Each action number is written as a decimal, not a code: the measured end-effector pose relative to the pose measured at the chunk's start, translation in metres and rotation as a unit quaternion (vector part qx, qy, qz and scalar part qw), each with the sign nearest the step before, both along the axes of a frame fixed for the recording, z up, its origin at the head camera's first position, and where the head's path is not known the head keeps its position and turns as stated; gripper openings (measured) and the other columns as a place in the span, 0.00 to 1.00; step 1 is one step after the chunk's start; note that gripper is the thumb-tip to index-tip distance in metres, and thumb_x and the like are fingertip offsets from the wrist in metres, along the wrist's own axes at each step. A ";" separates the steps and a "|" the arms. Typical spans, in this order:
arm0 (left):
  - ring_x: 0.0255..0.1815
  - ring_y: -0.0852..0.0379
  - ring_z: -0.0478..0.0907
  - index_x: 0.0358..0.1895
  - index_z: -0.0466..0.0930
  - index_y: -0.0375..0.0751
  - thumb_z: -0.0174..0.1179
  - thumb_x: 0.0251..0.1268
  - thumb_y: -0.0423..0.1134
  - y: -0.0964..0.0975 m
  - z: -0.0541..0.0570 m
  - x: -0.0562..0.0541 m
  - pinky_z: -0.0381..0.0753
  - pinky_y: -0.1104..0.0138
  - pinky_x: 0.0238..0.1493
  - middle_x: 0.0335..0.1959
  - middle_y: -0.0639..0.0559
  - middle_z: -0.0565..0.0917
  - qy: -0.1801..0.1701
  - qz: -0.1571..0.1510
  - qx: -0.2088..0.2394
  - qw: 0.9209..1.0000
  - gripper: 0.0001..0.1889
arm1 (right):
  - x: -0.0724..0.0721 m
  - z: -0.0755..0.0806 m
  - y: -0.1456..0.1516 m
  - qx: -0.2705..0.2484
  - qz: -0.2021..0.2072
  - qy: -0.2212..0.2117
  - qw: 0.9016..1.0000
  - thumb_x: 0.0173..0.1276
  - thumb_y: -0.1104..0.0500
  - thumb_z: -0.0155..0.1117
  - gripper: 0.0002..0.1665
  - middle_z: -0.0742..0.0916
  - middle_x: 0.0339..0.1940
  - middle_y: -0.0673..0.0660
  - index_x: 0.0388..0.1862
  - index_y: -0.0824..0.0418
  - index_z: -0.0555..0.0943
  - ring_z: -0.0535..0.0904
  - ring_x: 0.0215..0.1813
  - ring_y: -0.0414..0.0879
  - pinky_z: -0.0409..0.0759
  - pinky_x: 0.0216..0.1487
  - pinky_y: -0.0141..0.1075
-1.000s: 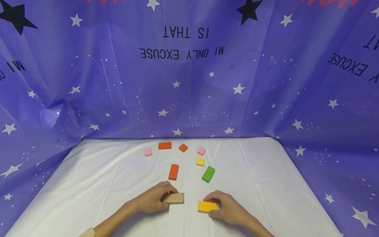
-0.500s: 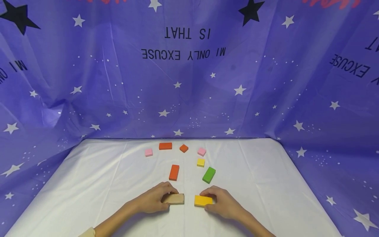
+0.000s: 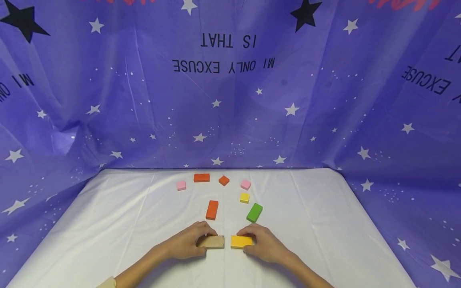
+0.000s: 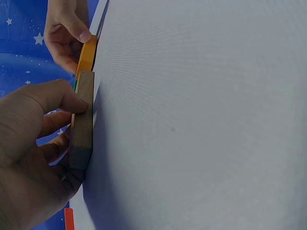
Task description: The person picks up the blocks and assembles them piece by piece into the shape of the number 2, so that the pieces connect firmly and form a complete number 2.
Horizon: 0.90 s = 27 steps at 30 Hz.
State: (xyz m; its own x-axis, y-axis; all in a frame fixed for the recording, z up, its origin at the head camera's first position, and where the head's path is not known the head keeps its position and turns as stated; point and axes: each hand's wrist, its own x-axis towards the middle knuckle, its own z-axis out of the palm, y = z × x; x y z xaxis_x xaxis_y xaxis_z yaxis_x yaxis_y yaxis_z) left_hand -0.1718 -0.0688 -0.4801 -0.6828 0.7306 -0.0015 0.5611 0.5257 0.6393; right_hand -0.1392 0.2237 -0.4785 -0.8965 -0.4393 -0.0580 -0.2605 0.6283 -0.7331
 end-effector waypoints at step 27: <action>0.42 0.65 0.69 0.53 0.82 0.46 0.66 0.51 0.32 -0.002 0.001 -0.001 0.72 0.73 0.44 0.42 0.64 0.75 0.001 -0.011 0.015 1.000 0.22 | -0.009 -0.003 -0.016 -0.005 0.037 0.017 0.999 0.61 0.61 0.72 0.19 0.84 0.47 0.41 0.52 0.52 0.85 0.78 0.51 0.39 0.76 0.58 0.39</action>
